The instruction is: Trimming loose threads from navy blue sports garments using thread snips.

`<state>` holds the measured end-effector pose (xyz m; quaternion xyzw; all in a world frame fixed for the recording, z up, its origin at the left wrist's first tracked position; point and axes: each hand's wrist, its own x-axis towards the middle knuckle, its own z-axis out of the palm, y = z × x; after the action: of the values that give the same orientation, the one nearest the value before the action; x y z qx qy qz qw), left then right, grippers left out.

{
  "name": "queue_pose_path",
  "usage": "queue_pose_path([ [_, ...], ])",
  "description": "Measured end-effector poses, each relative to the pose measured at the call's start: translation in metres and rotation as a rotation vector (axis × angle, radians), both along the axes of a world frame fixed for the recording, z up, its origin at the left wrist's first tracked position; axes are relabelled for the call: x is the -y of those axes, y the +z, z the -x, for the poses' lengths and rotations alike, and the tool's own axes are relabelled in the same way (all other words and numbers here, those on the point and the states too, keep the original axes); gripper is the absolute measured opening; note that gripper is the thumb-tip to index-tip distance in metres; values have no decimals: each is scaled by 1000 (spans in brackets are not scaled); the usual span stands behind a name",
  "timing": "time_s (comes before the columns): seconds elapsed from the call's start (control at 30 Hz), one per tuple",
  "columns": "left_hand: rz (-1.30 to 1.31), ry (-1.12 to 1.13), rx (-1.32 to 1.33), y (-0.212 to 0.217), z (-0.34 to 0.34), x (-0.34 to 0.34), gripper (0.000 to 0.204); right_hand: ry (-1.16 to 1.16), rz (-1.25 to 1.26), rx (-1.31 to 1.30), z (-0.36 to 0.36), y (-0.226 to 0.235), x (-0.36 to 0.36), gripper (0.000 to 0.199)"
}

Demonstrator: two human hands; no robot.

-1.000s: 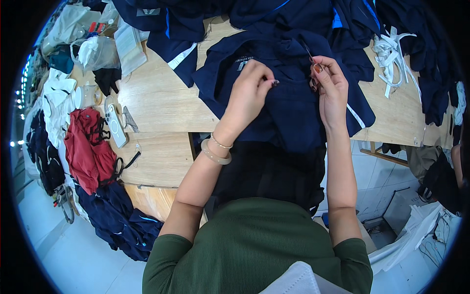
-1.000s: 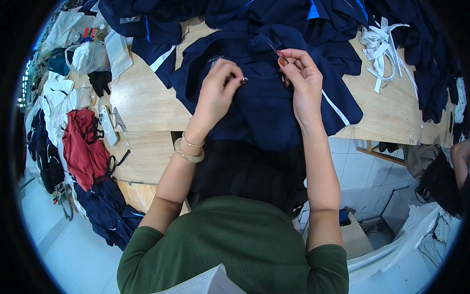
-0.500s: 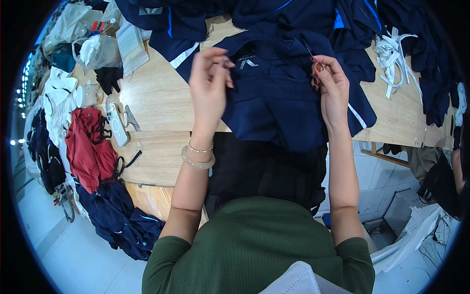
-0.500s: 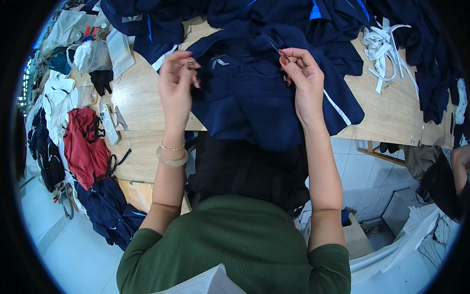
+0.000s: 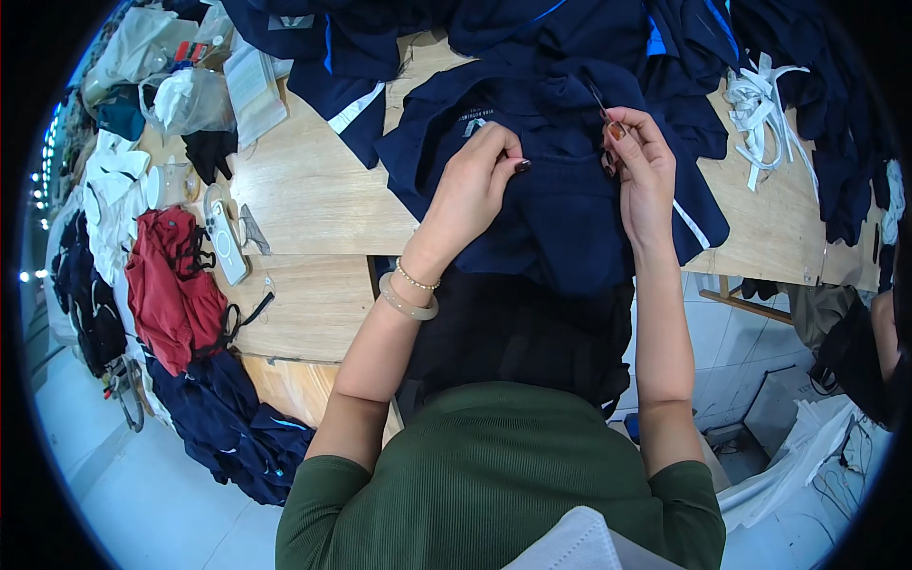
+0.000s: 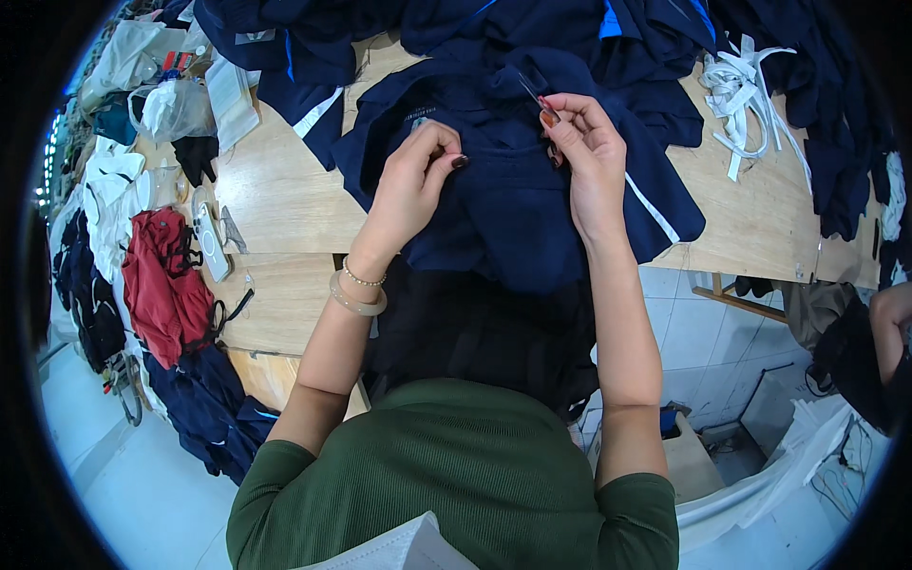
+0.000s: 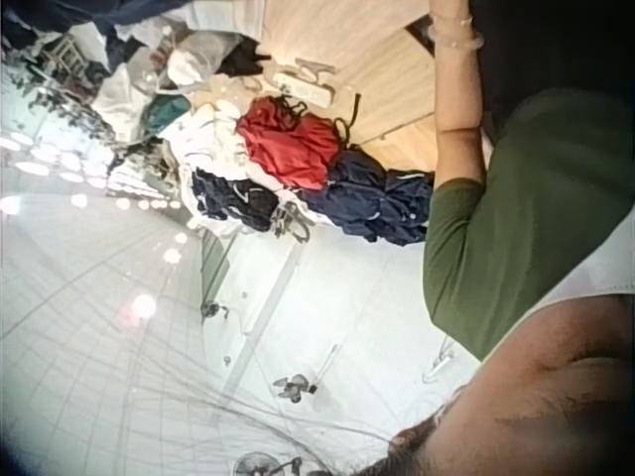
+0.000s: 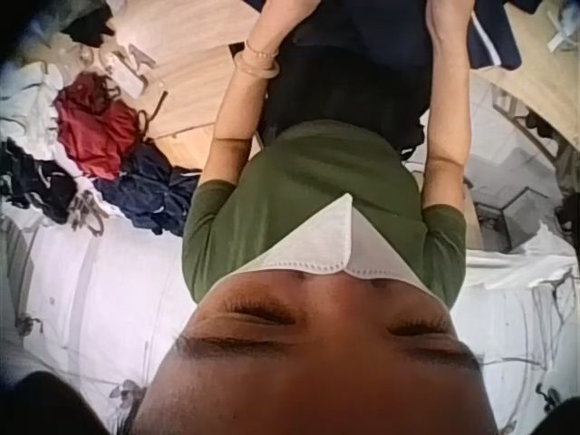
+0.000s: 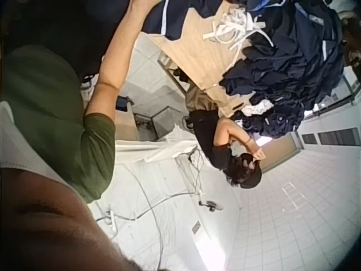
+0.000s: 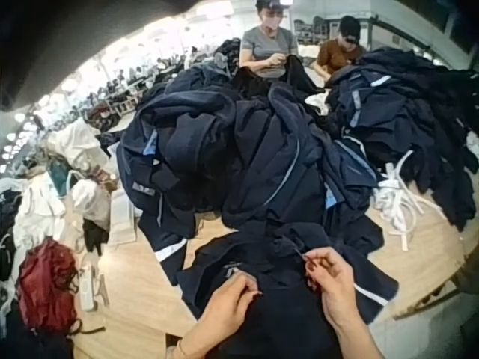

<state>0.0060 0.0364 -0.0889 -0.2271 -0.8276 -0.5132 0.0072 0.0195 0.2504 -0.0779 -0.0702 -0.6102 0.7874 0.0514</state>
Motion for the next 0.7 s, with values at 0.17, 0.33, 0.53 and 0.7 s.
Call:
queue_pose_path([
  [0.17,30,-30,261,11,-6,0,9,0,-5,5,1,0,1,22],
  [0.33,167,-18,-12,19,-7,1,7,-4,-10,11,1,1,1,21],
  [0.53,116,-22,-85,27,-3,-2,4,57,-44,31,2,14,-1,22],
  [0.7,84,-5,41,22,2,-1,3,93,-575,-132,-5,37,0,18],
])
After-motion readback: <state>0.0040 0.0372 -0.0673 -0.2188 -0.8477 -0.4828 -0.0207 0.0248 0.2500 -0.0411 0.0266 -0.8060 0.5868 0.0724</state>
